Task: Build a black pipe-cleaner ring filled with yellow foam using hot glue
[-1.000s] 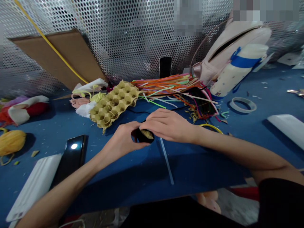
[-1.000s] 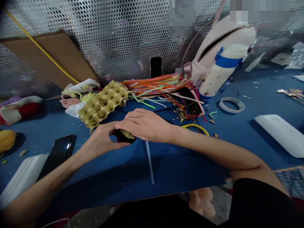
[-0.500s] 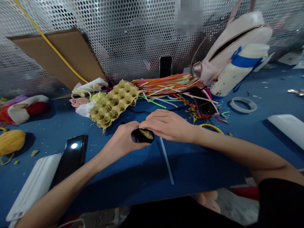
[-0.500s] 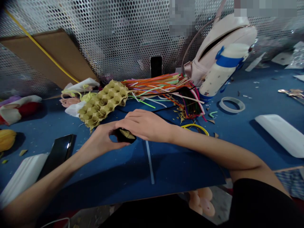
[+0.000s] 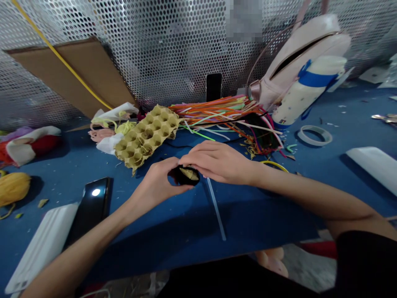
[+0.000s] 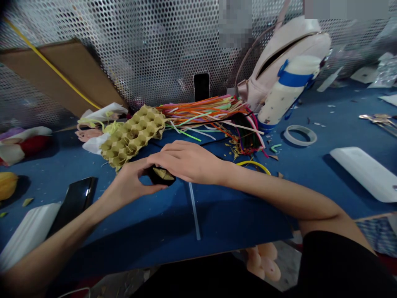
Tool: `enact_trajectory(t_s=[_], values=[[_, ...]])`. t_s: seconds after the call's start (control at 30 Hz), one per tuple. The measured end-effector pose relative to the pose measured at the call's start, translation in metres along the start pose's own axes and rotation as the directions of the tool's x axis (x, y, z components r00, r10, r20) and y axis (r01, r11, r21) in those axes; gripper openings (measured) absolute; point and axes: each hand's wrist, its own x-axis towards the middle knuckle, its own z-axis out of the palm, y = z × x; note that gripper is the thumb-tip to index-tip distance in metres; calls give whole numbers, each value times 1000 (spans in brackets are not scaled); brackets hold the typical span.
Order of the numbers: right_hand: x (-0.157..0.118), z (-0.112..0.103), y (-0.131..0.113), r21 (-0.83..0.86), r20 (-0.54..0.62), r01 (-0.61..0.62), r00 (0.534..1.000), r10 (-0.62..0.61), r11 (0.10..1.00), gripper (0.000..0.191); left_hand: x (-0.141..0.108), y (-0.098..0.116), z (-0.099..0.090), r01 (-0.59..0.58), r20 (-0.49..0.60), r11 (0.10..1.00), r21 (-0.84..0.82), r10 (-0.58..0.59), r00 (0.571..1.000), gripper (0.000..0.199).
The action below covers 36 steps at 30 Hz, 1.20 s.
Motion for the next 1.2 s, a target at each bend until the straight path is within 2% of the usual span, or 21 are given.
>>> enact_trajectory(t_s=[0.47,0.83,1.03,1.2], values=[[1,-4,-2,64,-18,-93,995,95,994,25,1,4,-5,-1,-13,1000,-22,0,1000,42],[-1,-3,-5,-61,-39,55,998,-58,997,31,-1,9,-7,22,-5,1000,-2,-22,1000,35],[-3,-1,-6,-64,-16,35,999,-36,997,37,-2,8,-5,18,12,1000,22,-18,1000,36],[0,-9,-2,-3,35,-17,999,17,1000,33,-1,2,-3,-32,-43,999,-41,30,999,46]])
